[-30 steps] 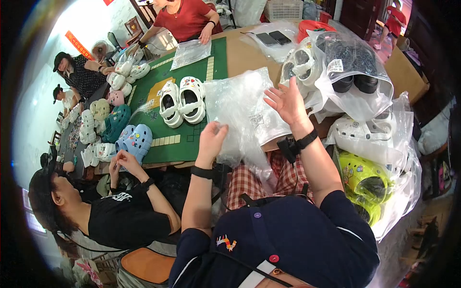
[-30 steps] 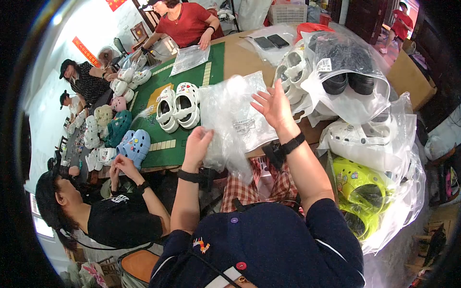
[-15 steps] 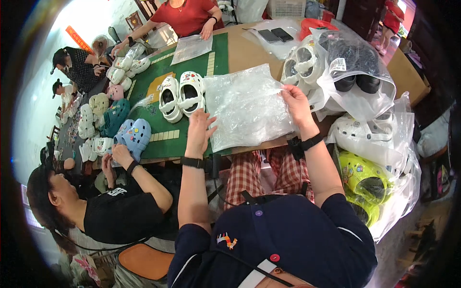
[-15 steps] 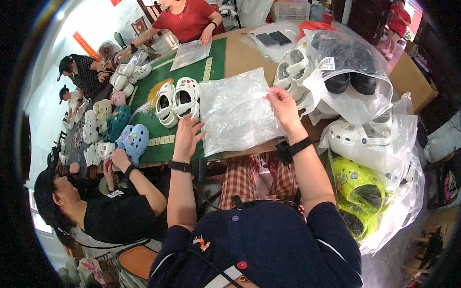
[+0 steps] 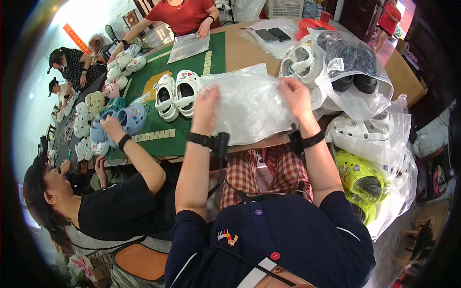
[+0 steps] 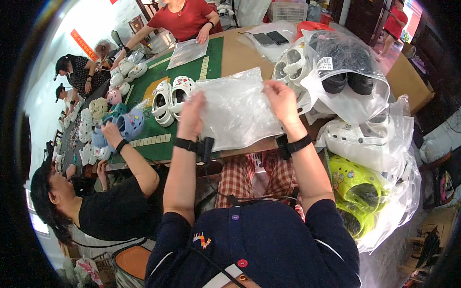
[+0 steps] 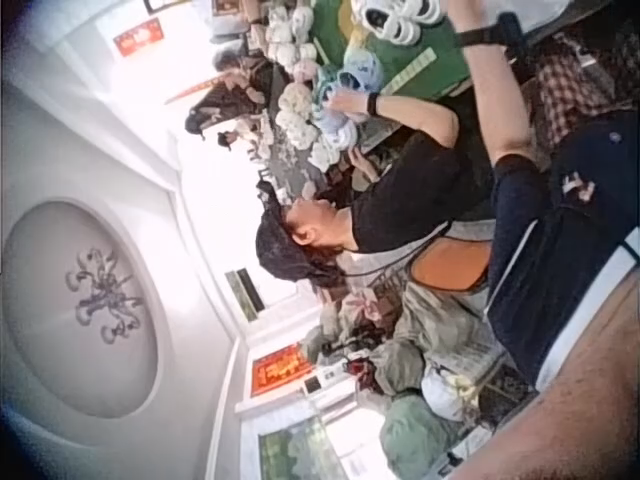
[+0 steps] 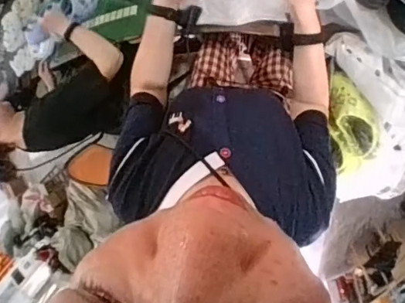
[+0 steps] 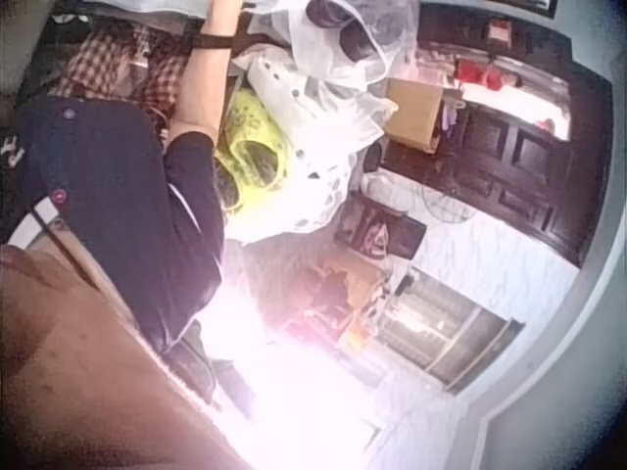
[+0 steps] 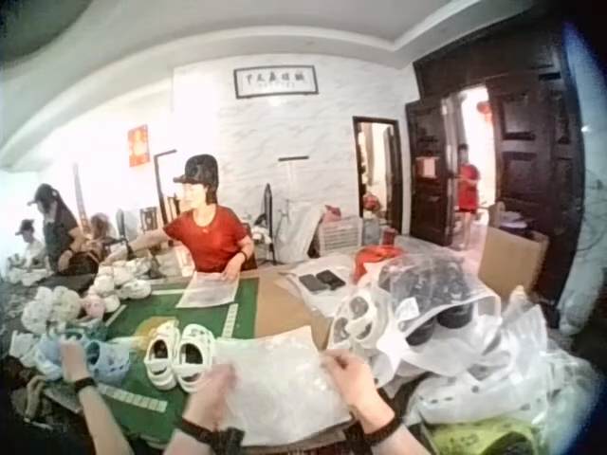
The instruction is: The recorder is packaging shoes into plastic bags at a table in a manufacturing facility.
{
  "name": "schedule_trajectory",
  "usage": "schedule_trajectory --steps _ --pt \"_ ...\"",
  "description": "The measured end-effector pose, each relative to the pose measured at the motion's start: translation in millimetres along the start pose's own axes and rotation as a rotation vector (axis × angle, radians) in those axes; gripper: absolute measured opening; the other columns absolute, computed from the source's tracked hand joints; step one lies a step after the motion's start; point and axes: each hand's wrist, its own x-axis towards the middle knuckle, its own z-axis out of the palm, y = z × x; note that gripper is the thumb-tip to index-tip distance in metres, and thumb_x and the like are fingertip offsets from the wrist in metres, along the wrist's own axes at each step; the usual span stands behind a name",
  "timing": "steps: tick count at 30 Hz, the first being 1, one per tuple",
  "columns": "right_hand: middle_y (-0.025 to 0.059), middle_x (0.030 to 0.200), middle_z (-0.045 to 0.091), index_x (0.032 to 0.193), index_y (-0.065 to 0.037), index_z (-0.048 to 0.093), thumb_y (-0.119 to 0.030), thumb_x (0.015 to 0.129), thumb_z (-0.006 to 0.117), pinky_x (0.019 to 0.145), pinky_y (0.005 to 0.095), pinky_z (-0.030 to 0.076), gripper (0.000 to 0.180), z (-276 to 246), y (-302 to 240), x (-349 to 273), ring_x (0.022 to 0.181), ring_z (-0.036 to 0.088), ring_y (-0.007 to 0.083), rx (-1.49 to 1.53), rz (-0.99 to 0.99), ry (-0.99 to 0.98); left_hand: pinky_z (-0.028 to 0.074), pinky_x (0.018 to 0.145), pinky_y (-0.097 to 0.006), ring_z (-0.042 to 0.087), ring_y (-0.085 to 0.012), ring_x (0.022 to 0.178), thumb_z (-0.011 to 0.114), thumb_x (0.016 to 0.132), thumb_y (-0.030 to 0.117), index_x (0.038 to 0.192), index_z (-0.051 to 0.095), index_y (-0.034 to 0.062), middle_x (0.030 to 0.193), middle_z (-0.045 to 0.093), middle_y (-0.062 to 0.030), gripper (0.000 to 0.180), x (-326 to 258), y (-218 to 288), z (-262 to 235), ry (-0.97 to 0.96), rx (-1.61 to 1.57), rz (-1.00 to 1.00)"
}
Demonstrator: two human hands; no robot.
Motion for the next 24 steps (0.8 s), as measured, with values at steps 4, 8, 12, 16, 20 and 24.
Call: schedule_trajectory --steps 4,8,12,16,20,24 --pt "0.0098 0.102 0.065 0.107 -0.002 0.064 -0.012 0.094 0.053 0.08 0.0281 0.049 0.019 7 -76 -54 0.087 0.062 0.0165 -0.493 -1.042 0.918 0.049 0.071 -0.027 0.059 -0.0109 0.074 0.051 0.096 0.012 0.112 0.056 0.0036 0.104 0.063 -0.0068 0.019 -39 96 33 0.083 0.118 0.837" --pt "0.0157 0.107 0.065 0.111 -0.007 0.065 -0.015 0.088 0.053 0.082 0.0382 0.05 0.027 34 -72 -20 0.094 0.063 0.0327 -1.022 -0.609 0.167 0.048 0.077 -0.033 0.063 -0.0217 0.08 0.058 0.09 0.023 0.12 0.054 0.0005 0.095 0.064 -0.0168 0.038 -25 52 -14 0.028 0.854 0.333" --pt "0.0214 0.098 0.065 0.108 -0.005 0.066 -0.003 0.084 0.053 0.081 0.0375 0.05 0.027 5 -1 -14 0.092 0.064 0.0323 -0.575 -0.229 0.249 0.048 0.076 -0.031 0.063 -0.0185 0.078 0.063 0.087 0.026 0.126 0.051 -0.0001 0.087 0.065 -0.0171 0.049 -10 13 -34 0.118 0.953 0.076" --pt "0.014 0.092 0.065 0.104 -0.005 0.067 0.007 0.075 0.058 0.079 0.0347 0.051 0.033 3 -44 -44 0.084 0.064 0.0308 -0.646 -0.974 0.649 0.043 0.072 -0.021 0.052 -0.0076 0.079 0.053 0.092 0.005 0.125 0.046 -0.0042 0.084 0.054 0.0009 0.035 -34 29 28 0.307 0.53 0.792" --pt "0.0104 0.1 0.065 0.102 -0.01 0.068 -0.001 0.077 0.057 0.077 0.0371 0.052 0.029 7 -14 -36 0.089 0.064 0.0299 -0.983 -0.678 0.32 0.05 0.076 -0.04 0.06 -0.0331 0.083 0.057 0.087 0.01 0.119 0.057 0.0067 0.087 0.059 -0.0155 0.032 -35 6 12 0.128 1.23 0.591" --pt "0.0135 0.105 0.062 0.108 -0.01 0.066 -0.005 0.085 0.045 0.084 0.0407 0.049 0.031 0 63 -8 0.098 0.061 0.032 -1.086 -0.085 0.103 0.047 0.083 -0.047 0.056 -0.0422 0.095 0.062 0.084 0.012 0.126 0.051 0.0137 0.108 0.054 -0.0223 0.044 -25 -49 -30 -0.062 1.356 0.104"
